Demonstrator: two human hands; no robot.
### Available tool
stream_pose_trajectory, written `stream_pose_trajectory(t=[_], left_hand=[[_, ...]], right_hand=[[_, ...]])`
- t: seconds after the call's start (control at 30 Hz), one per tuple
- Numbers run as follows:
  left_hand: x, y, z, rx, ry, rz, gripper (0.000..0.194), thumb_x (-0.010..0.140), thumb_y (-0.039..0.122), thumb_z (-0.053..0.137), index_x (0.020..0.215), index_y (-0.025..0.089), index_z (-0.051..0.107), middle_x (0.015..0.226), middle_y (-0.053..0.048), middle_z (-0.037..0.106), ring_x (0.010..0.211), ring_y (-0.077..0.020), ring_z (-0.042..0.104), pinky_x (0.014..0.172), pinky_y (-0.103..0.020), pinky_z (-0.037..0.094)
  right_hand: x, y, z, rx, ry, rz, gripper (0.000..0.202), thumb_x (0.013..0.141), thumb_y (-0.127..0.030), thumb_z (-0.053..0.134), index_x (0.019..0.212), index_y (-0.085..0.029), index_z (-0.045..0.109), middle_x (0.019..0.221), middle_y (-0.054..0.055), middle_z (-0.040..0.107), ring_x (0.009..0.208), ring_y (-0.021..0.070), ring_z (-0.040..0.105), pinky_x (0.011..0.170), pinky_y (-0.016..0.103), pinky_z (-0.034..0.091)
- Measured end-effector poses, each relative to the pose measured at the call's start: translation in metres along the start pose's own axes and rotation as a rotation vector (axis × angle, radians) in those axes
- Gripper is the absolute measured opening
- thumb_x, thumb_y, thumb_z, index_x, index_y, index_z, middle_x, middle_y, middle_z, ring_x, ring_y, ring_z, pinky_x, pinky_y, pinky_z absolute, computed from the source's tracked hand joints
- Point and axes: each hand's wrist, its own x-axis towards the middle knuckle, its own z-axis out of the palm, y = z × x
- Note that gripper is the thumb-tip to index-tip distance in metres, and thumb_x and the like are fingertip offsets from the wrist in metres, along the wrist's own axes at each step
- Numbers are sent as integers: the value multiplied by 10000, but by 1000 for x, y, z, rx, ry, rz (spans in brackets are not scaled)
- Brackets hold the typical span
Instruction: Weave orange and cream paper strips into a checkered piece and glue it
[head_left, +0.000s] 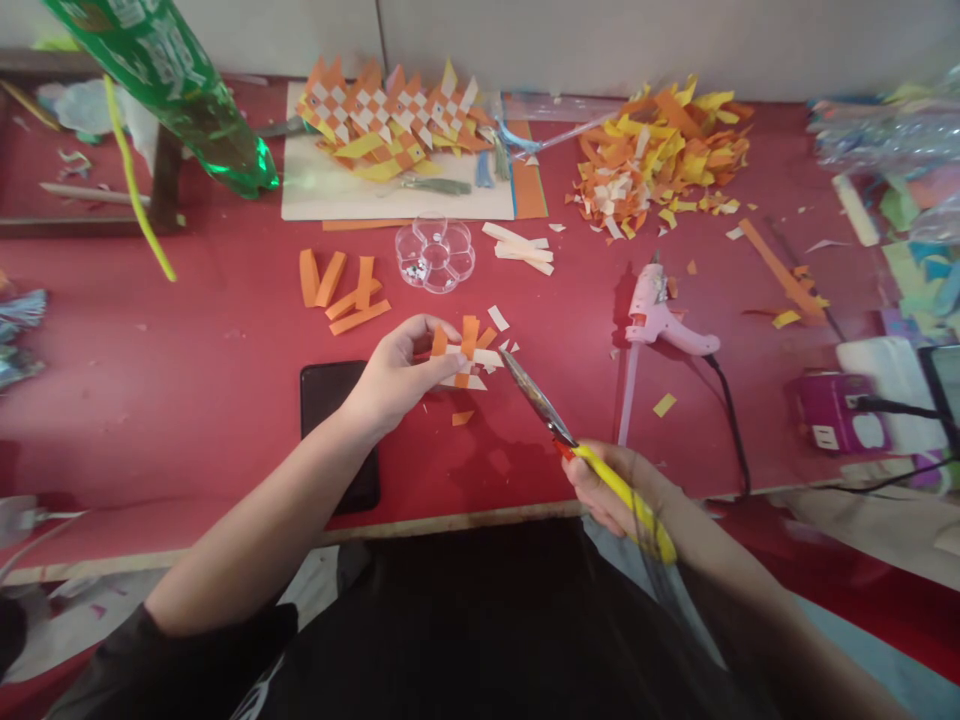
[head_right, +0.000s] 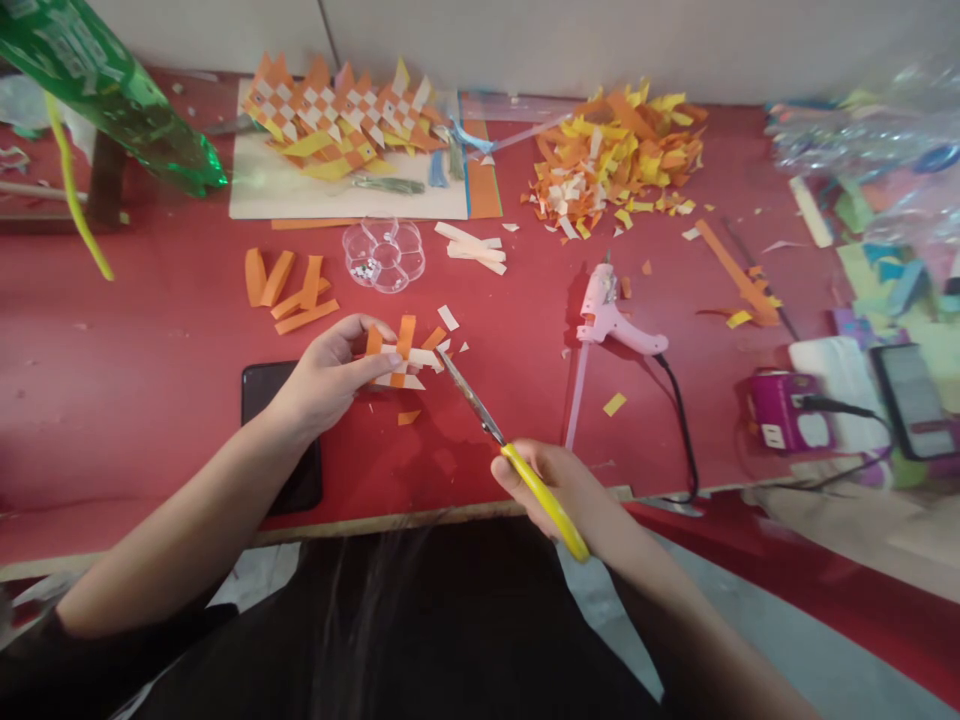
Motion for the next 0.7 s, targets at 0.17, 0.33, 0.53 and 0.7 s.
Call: stream_pose_trajectory(t=[0.17, 0.33, 0.53, 0.7], left_hand=[[0, 1, -1, -16, 7, 8, 336, 741, 210, 769, 1033, 182, 605, 831, 4, 685, 705, -137, 712, 638, -233, 574], [-2, 6, 0, 57, -3, -22, 494, 748, 253, 791, 1183, 171, 574, 732, -10, 712, 682, -138, 692, 609, -220, 535], [-1, 4, 2, -13, -2, 25, 335, 774, 234, 759, 1054, 175, 584, 848, -26, 705, 746, -142, 695, 638, -227, 547], [0, 1, 3, -67, -16, 54, 385, 779, 198, 739, 1096, 199, 519, 921, -7, 666, 720, -123, 682, 665, -261, 587]], right_hand=[[-10, -19, -4, -10, -29, -76, 577, 835, -781, 362, 696, -221, 388, 475, -74, 343, 412, 81, 329, 432, 239, 320], [-10, -17, -6, 20, -47, -74, 586, 839, -786, 347, 750, -213, 432, 521, -65, 371, 451, 85, 342, 443, 230, 313], [-14, -16, -4, 38, -42, -94, 556, 856, -757, 367, 756, -214, 431, 548, -63, 351, 457, 81, 316, 439, 234, 288], [-14, -20, -8, -11, -99, -106, 539, 852, -744, 389, 731, -220, 410, 538, -48, 381, 457, 93, 345, 441, 250, 296]])
